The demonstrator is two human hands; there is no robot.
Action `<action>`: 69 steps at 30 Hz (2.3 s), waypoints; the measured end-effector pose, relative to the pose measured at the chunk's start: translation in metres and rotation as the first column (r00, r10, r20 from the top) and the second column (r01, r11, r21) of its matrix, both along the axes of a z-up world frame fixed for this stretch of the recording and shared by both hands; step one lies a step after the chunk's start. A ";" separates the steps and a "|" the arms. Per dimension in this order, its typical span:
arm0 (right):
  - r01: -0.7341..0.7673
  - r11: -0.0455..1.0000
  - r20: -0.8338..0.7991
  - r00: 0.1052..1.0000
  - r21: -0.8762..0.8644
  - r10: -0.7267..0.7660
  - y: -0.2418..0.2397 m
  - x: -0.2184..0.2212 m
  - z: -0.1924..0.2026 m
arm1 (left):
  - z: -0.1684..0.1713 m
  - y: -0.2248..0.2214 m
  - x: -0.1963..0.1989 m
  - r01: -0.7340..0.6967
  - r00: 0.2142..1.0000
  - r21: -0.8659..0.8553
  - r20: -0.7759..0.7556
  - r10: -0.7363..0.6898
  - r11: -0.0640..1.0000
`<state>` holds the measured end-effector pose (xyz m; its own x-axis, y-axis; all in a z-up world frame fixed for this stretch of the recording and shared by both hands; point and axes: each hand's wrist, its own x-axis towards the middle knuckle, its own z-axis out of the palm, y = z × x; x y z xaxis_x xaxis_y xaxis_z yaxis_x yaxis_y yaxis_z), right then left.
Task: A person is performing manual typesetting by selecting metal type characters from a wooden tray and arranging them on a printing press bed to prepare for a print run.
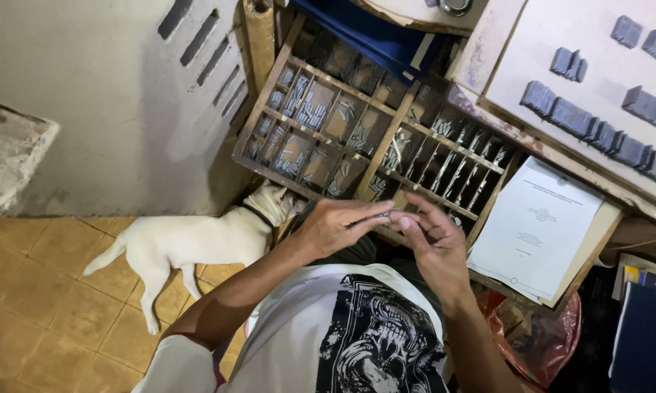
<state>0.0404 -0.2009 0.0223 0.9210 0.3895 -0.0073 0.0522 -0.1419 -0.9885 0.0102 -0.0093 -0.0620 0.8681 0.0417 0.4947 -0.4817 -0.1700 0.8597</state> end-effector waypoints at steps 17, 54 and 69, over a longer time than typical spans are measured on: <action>0.447 0.529 0.574 0.814 -0.721 0.094 0.005 0.220 -0.140 | -0.020 0.014 -0.017 0.114 0.932 -0.037 -0.342 -0.120 0.993; 0.193 0.981 0.279 0.942 0.014 -0.189 -0.046 -0.005 -0.018 | 0.030 -0.031 0.008 -0.107 0.962 0.059 0.258 0.089 0.992; 0.151 0.988 0.211 0.967 -0.021 -0.143 -0.025 -0.009 -0.004 | 0.016 -0.031 0.006 -0.118 0.941 0.136 0.333 0.066 0.984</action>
<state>0.0310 -0.2259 0.0182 0.9507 0.2528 0.1795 0.2327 -0.1991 -0.9520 0.0158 -0.0400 -0.0463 0.6543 0.0162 0.7560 -0.7067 -0.3427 0.6190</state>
